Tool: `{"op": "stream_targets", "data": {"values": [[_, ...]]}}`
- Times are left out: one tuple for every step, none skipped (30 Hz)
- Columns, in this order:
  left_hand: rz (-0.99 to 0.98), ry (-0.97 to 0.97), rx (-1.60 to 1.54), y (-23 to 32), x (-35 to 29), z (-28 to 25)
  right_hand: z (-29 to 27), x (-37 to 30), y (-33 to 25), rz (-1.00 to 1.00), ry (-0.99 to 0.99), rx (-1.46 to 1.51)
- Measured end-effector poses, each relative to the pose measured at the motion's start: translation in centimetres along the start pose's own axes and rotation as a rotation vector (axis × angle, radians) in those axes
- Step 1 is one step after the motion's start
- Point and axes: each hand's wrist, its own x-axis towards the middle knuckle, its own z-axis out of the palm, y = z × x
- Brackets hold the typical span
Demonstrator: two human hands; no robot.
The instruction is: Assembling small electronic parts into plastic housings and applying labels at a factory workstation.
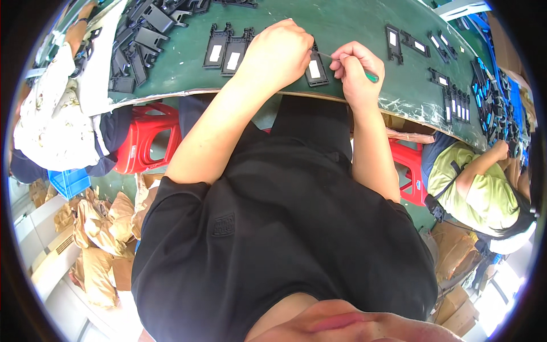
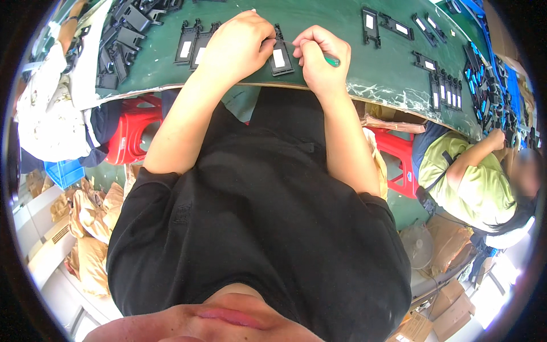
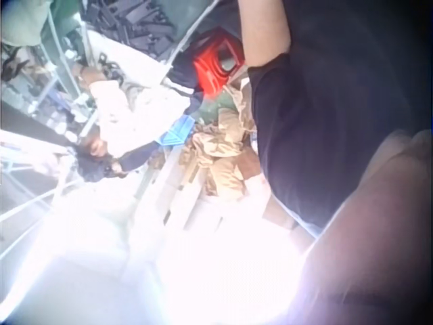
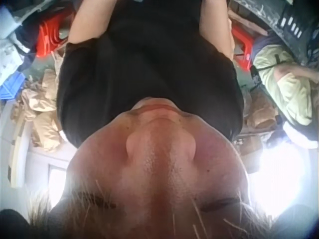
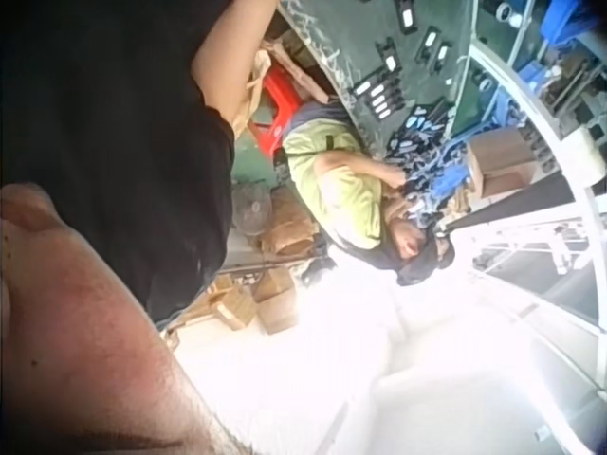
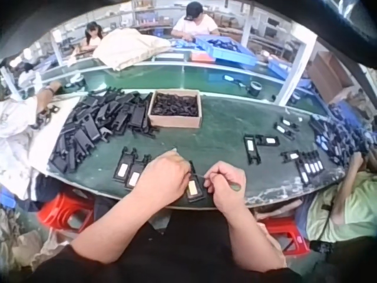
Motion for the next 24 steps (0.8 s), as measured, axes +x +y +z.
{"op": "stream_targets", "data": {"values": [[-0.005, -0.01, 0.02, 0.0, 0.0, 0.0, -0.1, -0.1, 0.0, 0.001, 0.0, 0.0], [-0.01, -0.02, 0.041, 0.0, 0.1, 0.1, -0.1, -0.1, 0.0, 0.006, -0.019, -0.011], [-0.01, -0.021, 0.041, 0.0, 0.1, 0.2, -0.2, -0.1, -0.1, 0.011, -0.038, -0.022], [-0.018, -0.001, 0.042, 0.1, 0.1, 0.4, -0.1, -0.2, 0.0, 0.013, -0.037, -0.022], [-0.025, 0.02, 0.044, 0.1, 0.1, 0.5, 0.0, -0.1, 0.0, -0.019, -0.03, -0.021], [-0.025, 0.018, 0.043, 0.1, 0.1, 0.6, 0.1, -0.1, -0.1, -0.052, -0.024, -0.021], [-0.019, 0.026, 0.065, 0.1, 0.1, 0.6, 0.1, -0.1, -0.1, -0.05, -0.023, -0.021], [-0.013, 0.034, 0.088, 0.2, 0.2, 0.5, 0.1, -0.2, -0.1, -0.052, -0.023, -0.037], [-0.014, 0.032, 0.087, 0.3, 0.1, 0.4, 0.1, -0.2, -0.1, -0.055, -0.024, -0.053], [-0.029, 0.025, 0.092, 0.6, 0.1, 0.1, 0.1, -0.2, 0.0, -0.054, -0.023, -0.053], [-0.045, 0.019, 0.096, 0.8, 0.1, -0.1, 0.1, -0.1, 0.2, -0.065, -0.031, -0.073], [-0.045, 0.017, 0.096, 0.8, 0.2, 0.0, 0.0, -0.1, 0.3, -0.076, -0.038, -0.093], [-0.053, 0.021, 0.1, 0.9, 0.2, 0.1, 0.1, -0.1, 0.3, -0.075, -0.039, -0.091], [-0.062, 0.025, 0.104, 0.9, 0.2, 0.2, 0.1, -0.1, 0.2, -0.064, -0.048, -0.102], [-0.063, 0.025, 0.105, 1.0, 0.2, 0.2, 0.1, -0.1, 0.1, -0.053, -0.058, -0.112], [-0.069, 0.033, 0.115, 1.1, 0.2, 0.3, 0.1, -0.1, 0.0, -0.052, -0.057, -0.112], [-0.075, 0.042, 0.125, 1.1, 0.2, 0.3, 0.2, 0.0, -0.1, -0.058, -0.064, -0.11], [-0.075, 0.041, 0.125, 1.1, 0.2, 0.3, 0.2, 0.0, -0.1, -0.064, -0.072, -0.108], [-0.079, 0.041, 0.127, 1.2, 0.2, 0.4, 0.2, 0.0, -0.1, -0.063, -0.07, -0.109], [-0.082, 0.041, 0.13, 1.2, 0.1, 0.4, 0.2, 0.0, 0.0, -0.061, -0.071, -0.113], [-0.082, 0.039, 0.129, 1.1, 0.1, 0.2, 0.2, 0.0, 0.0, -0.061, -0.072, -0.118], [-0.054, 0.009, 0.132, 1.1, 0.1, -0.1, 0.2, 0.0, 0.0, -0.058, -0.071, -0.118], [-0.027, -0.021, 0.134, 1.1, 0.1, -0.4, 0.2, 0.0, 0.0, -0.055, -0.071, -0.121], [-0.027, -0.023, 0.133, 1.1, 0.1, -0.7, 0.1, -0.1, 0.0, -0.052, -0.072, -0.125]]}}
